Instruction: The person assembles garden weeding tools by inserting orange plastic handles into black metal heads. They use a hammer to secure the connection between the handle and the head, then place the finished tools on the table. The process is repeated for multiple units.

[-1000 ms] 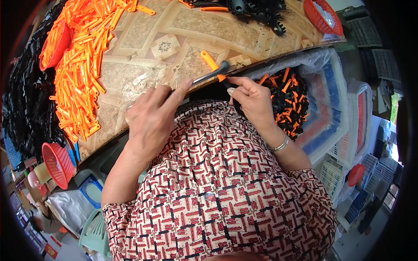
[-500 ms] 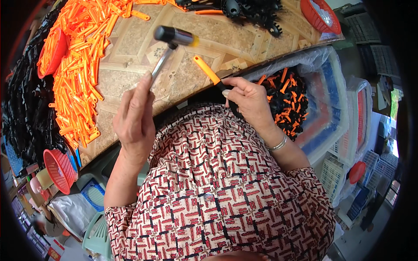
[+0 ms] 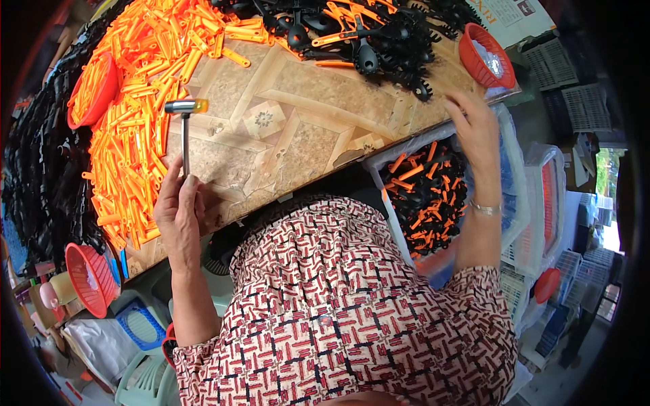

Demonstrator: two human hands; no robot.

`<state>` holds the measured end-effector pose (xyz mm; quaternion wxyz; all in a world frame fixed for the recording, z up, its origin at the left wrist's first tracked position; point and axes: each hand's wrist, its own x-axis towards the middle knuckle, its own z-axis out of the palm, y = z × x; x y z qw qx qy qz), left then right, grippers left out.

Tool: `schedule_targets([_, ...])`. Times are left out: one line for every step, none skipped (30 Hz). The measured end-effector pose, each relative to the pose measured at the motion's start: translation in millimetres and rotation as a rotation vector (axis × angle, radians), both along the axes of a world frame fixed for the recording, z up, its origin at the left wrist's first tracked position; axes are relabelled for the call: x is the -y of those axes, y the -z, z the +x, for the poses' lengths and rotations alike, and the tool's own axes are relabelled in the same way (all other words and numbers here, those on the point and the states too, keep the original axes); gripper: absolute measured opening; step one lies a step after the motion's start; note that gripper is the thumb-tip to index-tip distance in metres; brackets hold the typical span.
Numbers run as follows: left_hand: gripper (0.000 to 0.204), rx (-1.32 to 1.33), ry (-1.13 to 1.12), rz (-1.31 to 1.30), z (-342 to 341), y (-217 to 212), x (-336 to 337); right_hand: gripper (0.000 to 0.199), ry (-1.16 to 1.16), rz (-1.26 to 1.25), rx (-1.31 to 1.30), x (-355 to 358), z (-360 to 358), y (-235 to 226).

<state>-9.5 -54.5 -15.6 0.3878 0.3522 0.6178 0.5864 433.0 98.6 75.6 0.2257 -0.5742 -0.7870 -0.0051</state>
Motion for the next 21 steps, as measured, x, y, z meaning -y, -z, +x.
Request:
schedule_targets([0.044,0.003,-0.007,0.002,-0.6,-0.7,2.4,0.037,-0.097,0.093,0.027,-15.0,-15.4,2.4])
schedule_targets([0.044,-0.017,-0.007,-0.01,0.1,-1.4,4.4,0.042,-0.194,0.186,0.053,-31.3,-32.1,5.5])
schedule_targets([0.044,-0.03,-0.006,-0.021,-0.1,-0.7,5.2,0.049,-0.217,0.349,0.164,-48.3,-51.7,9.6])
schedule_targets([0.044,-0.051,-0.004,-0.033,0.3,-2.1,5.4,0.057,-0.236,0.511,0.269,-64.8,-66.1,16.0])
schedule_targets([0.043,-0.059,-0.008,-0.04,0.6,-2.6,8.5,0.062,-0.192,0.528,0.302,-83.5,-76.5,21.6])
schedule_targets([0.042,-0.064,-0.005,-0.045,0.8,0.0,10.5,0.068,-0.14,0.544,0.34,-99.6,-83.6,27.1])
schedule_targets([0.041,-0.07,-0.005,-0.053,0.5,1.7,12.3,0.074,-0.092,0.558,0.377,-108.1,-88.0,31.3])
schedule_targets([0.04,-0.038,-0.01,-0.058,1.4,1.5,12.5,0.076,-0.065,0.424,0.381,-109.6,-89.3,32.6])
schedule_targets([0.04,-0.029,-0.02,-0.055,2.6,1.4,13.8,0.079,-0.047,0.289,0.38,-111.2,-92.6,34.9])
schedule_targets([0.04,-0.019,-0.028,-0.051,3.9,1.2,14.4,0.081,-0.027,0.155,0.381,-112.3,-95.1,37.0])
schedule_targets([0.04,-0.008,-0.033,-0.047,5.3,0.9,14.3,0.079,-0.059,0.204,0.366,-109.6,-96.3,38.8])
schedule_targets([0.04,-0.006,-0.047,-0.06,6.2,-1.1,14.7,0.078,-0.094,0.246,0.35,-102.0,-97.4,42.3])
schedule_targets([0.04,0.003,-0.057,-0.061,7.0,-1.8,15.3,0.076,-0.127,0.287,0.334,-95.2,-97.9,45.6])
schedule_targets([0.04,0.013,-0.067,-0.062,7.8,-2.3,15.9,0.07,-0.197,0.334,0.297,-91.2,-97.7,49.2])
schedule_targets([0.04,0.019,-0.074,-0.065,8.1,-3.1,16.3,0.068,-0.261,0.343,0.3,-85.6,-98.5,48.8])
schedule_targets([0.04,0.022,-0.07,-0.06,8.9,-3.5,16.4,0.067,-0.326,0.353,0.302,-79.7,-99.6,46.4])
schedule_targets([0.04,0.025,-0.066,-0.056,10.2,-3.5,16.2,0.066,-0.391,0.364,0.303,-74.4,-100.5,43.7])
schedule_targets([0.04,0.022,-0.072,-0.05,9.7,-4.1,18.1,0.061,-0.432,0.358,0.296,-71.1,-103.9,41.8])
schedule_targets([0.039,0.033,-0.08,-0.058,9.7,-3.8,19.8,0.06,-0.474,0.354,0.308,-70.7,-106.0,39.2])
schedule_targets([0.039,0.037,-0.078,-0.054,9.9,-3.6,20.7,0.059,-0.517,0.351,0.32,-71.4,-107.0,36.2])
schedule_targets([0.04,0.039,-0.081,-0.051,9.5,-5.3,22.3,0.058,-0.565,0.348,0.329,-72.5,-108.8,33.2])
